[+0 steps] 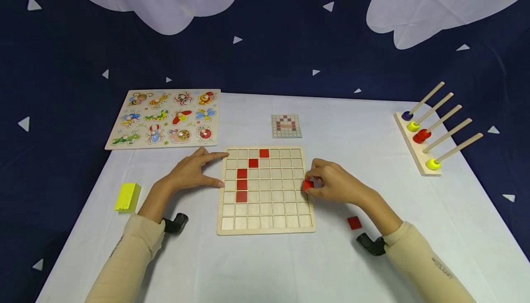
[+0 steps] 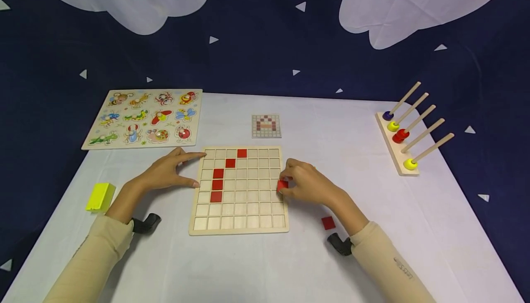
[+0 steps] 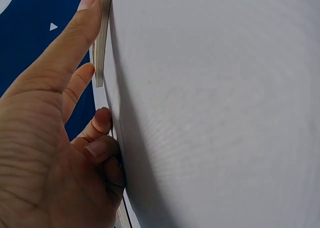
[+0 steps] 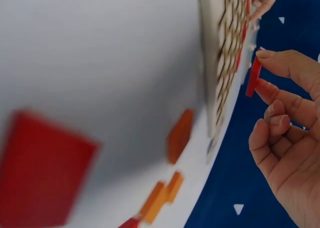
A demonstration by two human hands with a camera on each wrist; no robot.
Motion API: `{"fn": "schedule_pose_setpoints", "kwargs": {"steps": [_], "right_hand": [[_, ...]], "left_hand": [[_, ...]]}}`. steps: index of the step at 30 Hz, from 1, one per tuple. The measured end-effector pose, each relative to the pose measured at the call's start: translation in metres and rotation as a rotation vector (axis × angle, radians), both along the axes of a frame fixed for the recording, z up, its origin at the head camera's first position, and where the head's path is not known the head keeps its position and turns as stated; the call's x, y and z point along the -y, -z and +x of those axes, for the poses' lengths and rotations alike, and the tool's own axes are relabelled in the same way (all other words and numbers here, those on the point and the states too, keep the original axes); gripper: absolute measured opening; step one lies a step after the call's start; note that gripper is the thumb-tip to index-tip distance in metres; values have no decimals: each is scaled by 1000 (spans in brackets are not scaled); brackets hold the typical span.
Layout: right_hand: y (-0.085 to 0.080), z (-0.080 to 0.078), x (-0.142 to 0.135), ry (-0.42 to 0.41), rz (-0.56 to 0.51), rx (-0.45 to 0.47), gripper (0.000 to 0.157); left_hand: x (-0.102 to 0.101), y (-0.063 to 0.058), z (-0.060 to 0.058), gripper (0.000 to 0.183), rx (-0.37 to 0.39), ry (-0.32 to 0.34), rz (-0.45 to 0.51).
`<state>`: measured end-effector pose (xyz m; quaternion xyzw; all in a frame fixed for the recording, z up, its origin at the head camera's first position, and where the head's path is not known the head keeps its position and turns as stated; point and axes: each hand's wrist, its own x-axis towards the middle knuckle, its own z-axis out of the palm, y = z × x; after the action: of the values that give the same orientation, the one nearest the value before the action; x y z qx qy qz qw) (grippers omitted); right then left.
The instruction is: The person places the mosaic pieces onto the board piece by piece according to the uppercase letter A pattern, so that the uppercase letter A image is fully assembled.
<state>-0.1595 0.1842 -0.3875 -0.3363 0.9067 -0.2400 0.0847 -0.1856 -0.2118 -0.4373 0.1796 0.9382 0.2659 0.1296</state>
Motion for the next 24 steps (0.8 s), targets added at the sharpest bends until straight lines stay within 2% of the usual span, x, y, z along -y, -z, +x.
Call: {"fn": "schedule_pose_setpoints", "kwargs": {"steps": [4,11,24], "right_hand": [[-4,-11,14,-23,3,-20,18],[-11,-27,33,-20,13,4,21],[-1,-49,53,-16,19,25,24]], "left_hand": [[1,1,0,90,-3,1,2],[0,0,0,90,0,-3,4],[0,-1,2,90,6,-11,1]]}}
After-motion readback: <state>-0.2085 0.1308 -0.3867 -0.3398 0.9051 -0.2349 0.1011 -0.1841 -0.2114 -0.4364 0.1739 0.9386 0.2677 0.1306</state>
